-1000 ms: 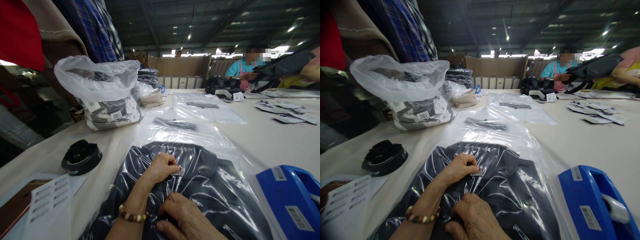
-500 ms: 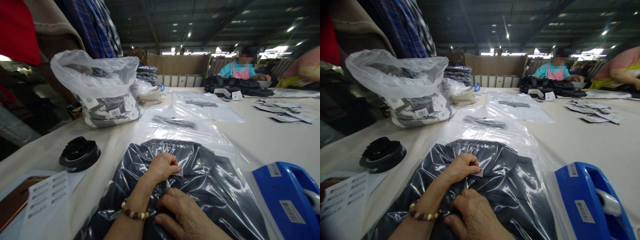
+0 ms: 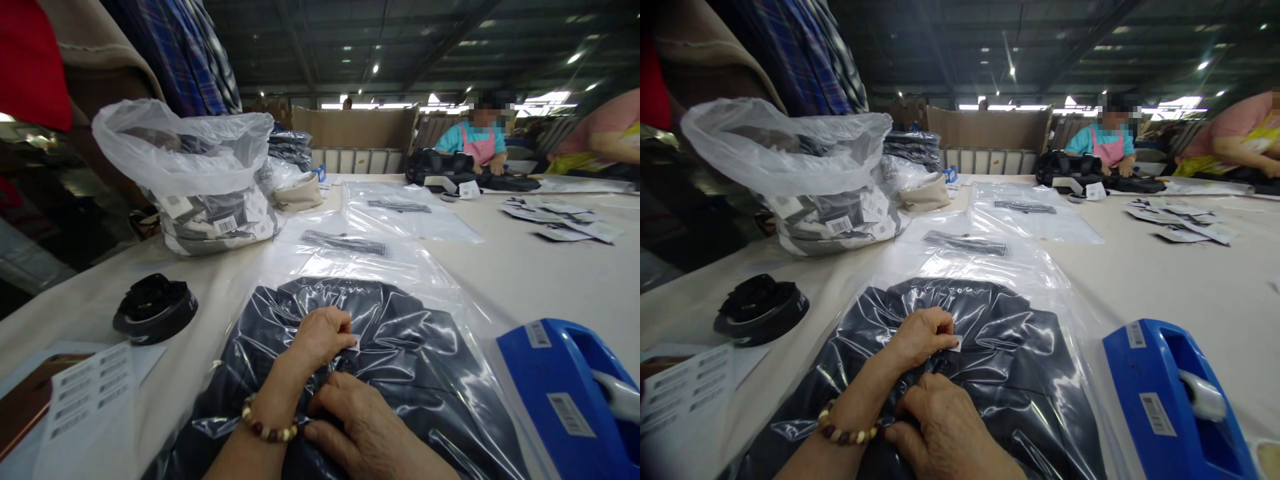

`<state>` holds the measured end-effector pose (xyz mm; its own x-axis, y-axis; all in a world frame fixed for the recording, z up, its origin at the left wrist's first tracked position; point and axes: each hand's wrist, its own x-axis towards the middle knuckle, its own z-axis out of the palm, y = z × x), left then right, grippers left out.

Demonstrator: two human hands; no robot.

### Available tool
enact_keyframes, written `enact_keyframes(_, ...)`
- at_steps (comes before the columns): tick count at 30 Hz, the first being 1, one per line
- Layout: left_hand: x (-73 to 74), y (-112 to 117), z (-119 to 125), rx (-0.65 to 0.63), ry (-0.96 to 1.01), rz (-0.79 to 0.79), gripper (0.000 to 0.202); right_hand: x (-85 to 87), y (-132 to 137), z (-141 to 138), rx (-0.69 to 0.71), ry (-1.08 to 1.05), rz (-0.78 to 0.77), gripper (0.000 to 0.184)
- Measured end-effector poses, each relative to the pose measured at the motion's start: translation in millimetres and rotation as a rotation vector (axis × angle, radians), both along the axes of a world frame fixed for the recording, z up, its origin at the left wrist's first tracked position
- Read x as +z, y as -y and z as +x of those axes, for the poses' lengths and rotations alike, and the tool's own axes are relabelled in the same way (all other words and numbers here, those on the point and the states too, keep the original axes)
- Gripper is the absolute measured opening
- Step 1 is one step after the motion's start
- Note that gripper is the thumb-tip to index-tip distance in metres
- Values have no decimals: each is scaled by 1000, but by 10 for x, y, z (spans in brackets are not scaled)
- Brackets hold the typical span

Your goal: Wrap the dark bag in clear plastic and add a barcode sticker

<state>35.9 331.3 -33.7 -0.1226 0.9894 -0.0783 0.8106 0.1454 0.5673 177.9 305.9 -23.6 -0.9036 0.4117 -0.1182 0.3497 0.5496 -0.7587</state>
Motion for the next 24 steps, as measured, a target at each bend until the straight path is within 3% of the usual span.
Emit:
enact_keyframes(3,-12,8,18,6,-41,-4,15,-59,-10,-2,-1,-64,-11,11)
enact_keyframes(5,-10,16,30,4,-67,-6,15,-93,-19,-5,-80,-124,3,10)
enact_keyframes(10,9,53,36,-44,-71,-1,13,-127,-43,-10,-579,-247,204,15)
enact_keyframes(12,-11,41,15,-42,-91,-9,15,-166,-78,-20,-698,-254,266,14)
enact_keyframes(16,-13,40,9,-38,-105,-35,14,-249,-134,-30,-760,-201,228,19)
enact_keyframes(24,6,43,38,0,-109,-7,7,-290,-232,10,-742,-181,37,25)
